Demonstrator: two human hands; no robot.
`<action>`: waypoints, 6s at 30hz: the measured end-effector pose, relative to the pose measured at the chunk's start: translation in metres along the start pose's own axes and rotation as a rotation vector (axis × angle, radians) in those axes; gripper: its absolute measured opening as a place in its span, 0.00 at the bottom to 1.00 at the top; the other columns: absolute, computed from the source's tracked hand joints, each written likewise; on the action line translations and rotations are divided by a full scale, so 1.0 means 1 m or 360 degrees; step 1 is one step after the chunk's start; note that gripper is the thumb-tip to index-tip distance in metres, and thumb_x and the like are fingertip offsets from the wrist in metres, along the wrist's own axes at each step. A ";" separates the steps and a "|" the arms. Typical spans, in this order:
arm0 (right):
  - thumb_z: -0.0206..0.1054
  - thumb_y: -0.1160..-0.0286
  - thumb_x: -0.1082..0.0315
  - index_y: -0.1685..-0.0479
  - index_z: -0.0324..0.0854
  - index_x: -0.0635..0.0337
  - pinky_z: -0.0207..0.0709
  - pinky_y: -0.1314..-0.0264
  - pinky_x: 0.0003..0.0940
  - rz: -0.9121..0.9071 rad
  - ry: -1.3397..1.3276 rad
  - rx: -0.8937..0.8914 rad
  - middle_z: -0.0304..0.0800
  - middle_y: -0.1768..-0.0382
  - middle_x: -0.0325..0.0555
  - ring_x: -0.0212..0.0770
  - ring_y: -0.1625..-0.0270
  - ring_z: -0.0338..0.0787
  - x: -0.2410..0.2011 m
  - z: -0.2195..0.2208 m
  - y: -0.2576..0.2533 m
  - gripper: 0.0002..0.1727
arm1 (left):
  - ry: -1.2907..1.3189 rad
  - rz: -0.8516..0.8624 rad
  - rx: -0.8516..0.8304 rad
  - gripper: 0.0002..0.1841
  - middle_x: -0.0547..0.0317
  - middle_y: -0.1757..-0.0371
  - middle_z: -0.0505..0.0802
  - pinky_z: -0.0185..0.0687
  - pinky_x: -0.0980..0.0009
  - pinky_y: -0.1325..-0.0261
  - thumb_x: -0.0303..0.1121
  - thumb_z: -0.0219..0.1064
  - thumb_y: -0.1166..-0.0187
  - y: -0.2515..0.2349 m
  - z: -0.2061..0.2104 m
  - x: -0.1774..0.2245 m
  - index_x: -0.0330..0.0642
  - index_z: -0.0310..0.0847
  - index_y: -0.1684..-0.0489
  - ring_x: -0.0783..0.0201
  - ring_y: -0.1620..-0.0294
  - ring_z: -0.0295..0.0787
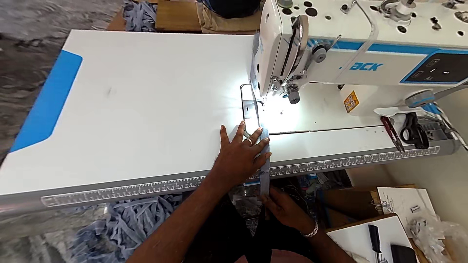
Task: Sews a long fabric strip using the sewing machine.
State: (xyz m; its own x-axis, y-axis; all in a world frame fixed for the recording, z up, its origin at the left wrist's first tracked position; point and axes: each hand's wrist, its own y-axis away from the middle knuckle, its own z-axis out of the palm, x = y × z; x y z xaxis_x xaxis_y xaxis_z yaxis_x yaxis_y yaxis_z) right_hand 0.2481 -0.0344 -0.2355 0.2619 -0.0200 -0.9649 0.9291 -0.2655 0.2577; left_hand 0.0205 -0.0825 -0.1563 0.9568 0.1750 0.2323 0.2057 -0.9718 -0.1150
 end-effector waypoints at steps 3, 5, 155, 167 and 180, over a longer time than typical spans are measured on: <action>0.55 0.08 0.55 0.47 0.83 0.60 0.87 0.71 0.29 0.0073 -0.0114 0.0004 0.90 0.63 0.41 0.33 0.77 0.87 -0.005 -0.001 0.002 0.17 | 0.0022 -0.0012 -0.0020 0.32 0.69 0.11 0.73 0.27 0.14 0.20 0.67 0.36 0.11 0.000 -0.002 0.000 0.72 0.76 0.17 0.37 0.05 0.48; 0.55 0.08 0.55 0.47 0.82 0.58 0.87 0.71 0.29 0.0097 -0.0113 0.0005 0.91 0.58 0.40 0.32 0.76 0.88 -0.004 -0.002 0.002 0.17 | 0.0014 -0.0044 -0.0023 0.36 0.69 0.11 0.74 0.25 0.12 0.21 0.71 0.36 0.15 -0.002 -0.003 0.000 0.72 0.75 0.17 0.35 0.05 0.48; 0.58 0.09 0.60 0.45 0.87 0.62 0.81 0.45 0.25 -0.0072 0.0069 -0.0196 0.93 0.51 0.39 0.25 0.53 0.88 0.010 -0.003 -0.001 0.16 | -0.0028 -0.0016 0.0031 0.35 0.72 0.11 0.73 0.29 0.15 0.18 0.72 0.41 0.18 -0.004 0.003 -0.003 0.72 0.76 0.18 0.37 0.04 0.46; 0.58 0.10 0.52 0.51 0.88 0.62 0.83 0.58 0.26 -0.0020 0.0033 -0.0143 0.93 0.65 0.37 0.27 0.65 0.88 0.004 -0.005 0.002 0.22 | -0.0043 0.0008 -0.0001 0.37 0.70 0.10 0.72 0.29 0.16 0.18 0.74 0.41 0.19 -0.002 0.001 -0.001 0.73 0.75 0.17 0.37 0.04 0.46; 0.53 0.07 0.58 0.52 0.87 0.61 0.83 0.48 0.27 -0.0135 0.0001 -0.0037 0.93 0.59 0.36 0.26 0.57 0.89 0.008 -0.005 -0.001 0.19 | -0.0002 0.0032 0.0011 0.33 0.70 0.12 0.75 0.27 0.14 0.19 0.68 0.38 0.12 0.000 -0.001 -0.001 0.72 0.77 0.18 0.36 0.05 0.48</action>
State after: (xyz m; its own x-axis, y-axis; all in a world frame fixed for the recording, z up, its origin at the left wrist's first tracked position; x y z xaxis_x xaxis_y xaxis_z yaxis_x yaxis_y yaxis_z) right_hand 0.2502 -0.0298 -0.2429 0.1823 0.0021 -0.9832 0.9537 -0.2436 0.1763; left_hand 0.0188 -0.0827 -0.1554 0.9609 0.1558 0.2289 0.1880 -0.9740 -0.1264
